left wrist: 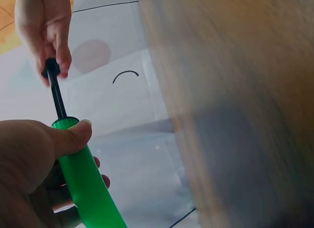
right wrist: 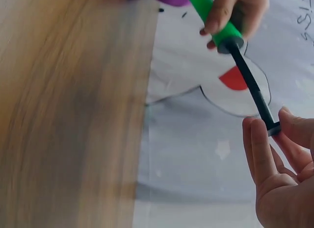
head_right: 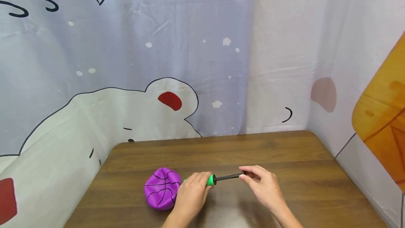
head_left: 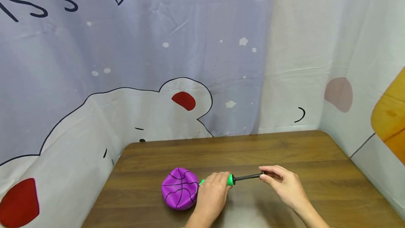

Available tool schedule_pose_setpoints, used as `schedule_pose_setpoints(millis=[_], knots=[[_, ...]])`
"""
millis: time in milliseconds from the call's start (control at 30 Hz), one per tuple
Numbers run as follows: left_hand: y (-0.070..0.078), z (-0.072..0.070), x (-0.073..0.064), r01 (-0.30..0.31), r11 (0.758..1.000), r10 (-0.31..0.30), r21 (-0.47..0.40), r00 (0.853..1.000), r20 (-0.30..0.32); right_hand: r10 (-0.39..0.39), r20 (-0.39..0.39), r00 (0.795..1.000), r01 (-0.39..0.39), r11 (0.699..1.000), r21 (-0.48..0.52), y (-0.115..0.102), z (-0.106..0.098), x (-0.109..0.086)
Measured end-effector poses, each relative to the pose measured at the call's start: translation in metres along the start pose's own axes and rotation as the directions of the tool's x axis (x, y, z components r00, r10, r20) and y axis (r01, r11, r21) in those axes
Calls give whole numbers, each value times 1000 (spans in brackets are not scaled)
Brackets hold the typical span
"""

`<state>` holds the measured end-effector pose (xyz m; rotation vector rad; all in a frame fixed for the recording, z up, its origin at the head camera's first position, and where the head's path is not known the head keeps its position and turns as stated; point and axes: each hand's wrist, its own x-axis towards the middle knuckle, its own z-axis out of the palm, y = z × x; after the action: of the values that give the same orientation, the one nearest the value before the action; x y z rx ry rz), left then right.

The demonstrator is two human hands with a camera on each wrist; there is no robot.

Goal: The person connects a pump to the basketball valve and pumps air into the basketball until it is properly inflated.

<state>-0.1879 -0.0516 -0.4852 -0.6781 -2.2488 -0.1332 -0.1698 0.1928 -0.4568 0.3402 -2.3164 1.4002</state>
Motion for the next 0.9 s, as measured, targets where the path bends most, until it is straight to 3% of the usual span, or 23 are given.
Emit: schedule_pose_setpoints(millis=[167,367,633,900], knots=[[-1,0,0,3,1000,-3,4,1000,-3,12,7,1000,-12,1000,-27,5,-16,-3],[2,2,1,-19,1000,19,22,1000,-2,4,1,1000,-4,1000,-2,8,-14,-4],[5,3,2,-75,994,73,84,997,22,-21,-13,1000,22,999,34,4,13,-3],[8,4,3,-86,991,84,102,996,25,29,-2,1000,-29,991,129,-4,50,-6]])
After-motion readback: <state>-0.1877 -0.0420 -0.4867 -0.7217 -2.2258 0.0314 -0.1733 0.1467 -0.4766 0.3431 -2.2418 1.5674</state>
